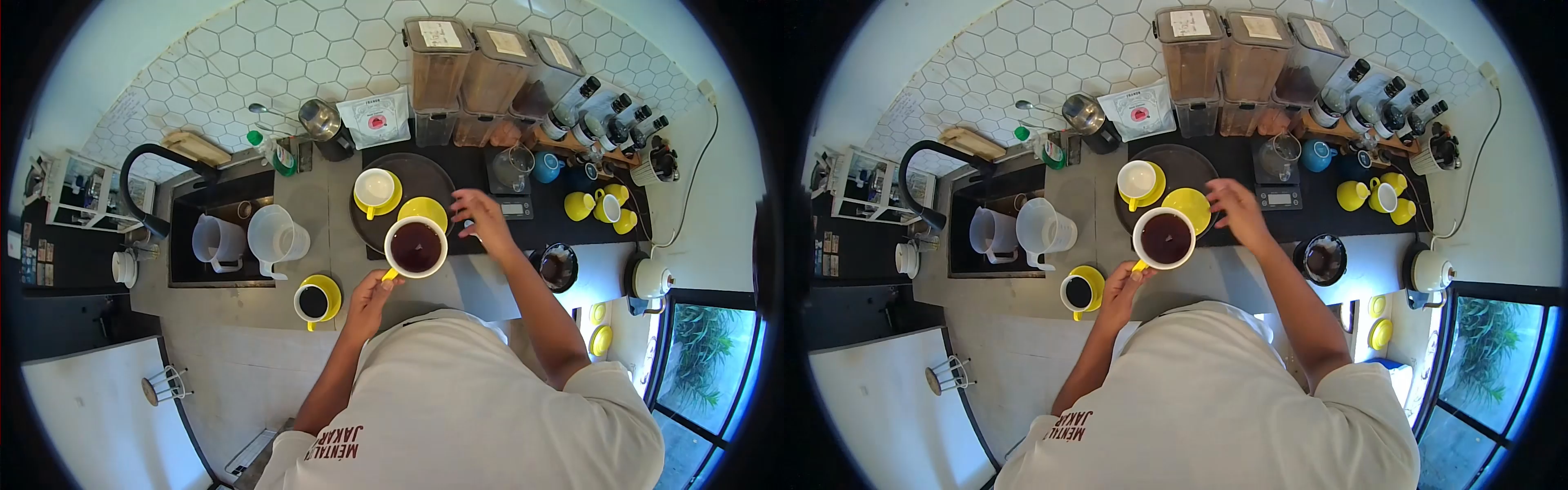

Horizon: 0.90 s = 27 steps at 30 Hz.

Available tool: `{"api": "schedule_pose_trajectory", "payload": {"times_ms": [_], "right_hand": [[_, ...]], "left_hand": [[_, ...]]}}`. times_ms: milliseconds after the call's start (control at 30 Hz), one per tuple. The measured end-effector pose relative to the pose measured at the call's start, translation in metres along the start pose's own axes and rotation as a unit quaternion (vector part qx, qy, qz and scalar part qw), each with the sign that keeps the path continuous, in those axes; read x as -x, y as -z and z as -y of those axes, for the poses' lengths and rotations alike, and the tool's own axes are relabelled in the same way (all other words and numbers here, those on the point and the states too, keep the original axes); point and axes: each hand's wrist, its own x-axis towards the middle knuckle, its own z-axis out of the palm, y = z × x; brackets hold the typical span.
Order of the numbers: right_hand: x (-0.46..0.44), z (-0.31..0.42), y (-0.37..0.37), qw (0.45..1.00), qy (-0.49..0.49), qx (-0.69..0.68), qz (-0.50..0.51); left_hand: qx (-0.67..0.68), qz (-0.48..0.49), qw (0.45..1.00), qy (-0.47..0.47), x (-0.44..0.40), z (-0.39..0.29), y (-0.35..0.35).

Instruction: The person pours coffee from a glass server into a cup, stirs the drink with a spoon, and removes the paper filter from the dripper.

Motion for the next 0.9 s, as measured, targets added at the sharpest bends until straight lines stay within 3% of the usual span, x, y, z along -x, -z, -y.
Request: {"api": "schedule_pose_trajectory", "payload": {"times_ms": [67,200,300,367,433,667,767,900], "right_hand": [[0.008,0.008,-0.020,0.997,-0.007,0.037,0.065],[0.014,0.002,-0.029,0.992,-0.033,0.076,0.091],[0.007,-0.010,-0.030,0.991,-0.042,0.105,0.066],[-0.003,-0.023,-0.030,0.968,0.103,0.228,0.004],[-0.012,-0.031,-0.029,0.967,0.090,0.237,-0.004],[-0.047,-0.073,-0.023,0.956,0.080,0.276,-0.059],[-0.059,-0.093,-0.020,0.933,0.141,0.321,-0.078],[-0.066,-0.106,-0.021,0.933,0.119,0.328,-0.086]], "left_hand": [[-0.002,0.012,1.000,0.011,-0.010,0.007,0.001],[0.002,0.037,0.999,0.010,-0.028,0.025,0.000],[-0.002,0.048,0.999,0.011,-0.039,0.044,0.003],[-0.015,0.049,0.999,0.019,-0.045,0.052,0.007],[-0.083,0.068,0.993,0.048,-0.056,0.058,0.011],[-0.032,0.044,0.998,0.021,-0.094,0.091,0.012],[-0.024,0.019,0.997,0.065,-0.101,0.088,0.010],[-0.096,0.016,0.989,0.113,-0.106,0.097,0.015]]}}
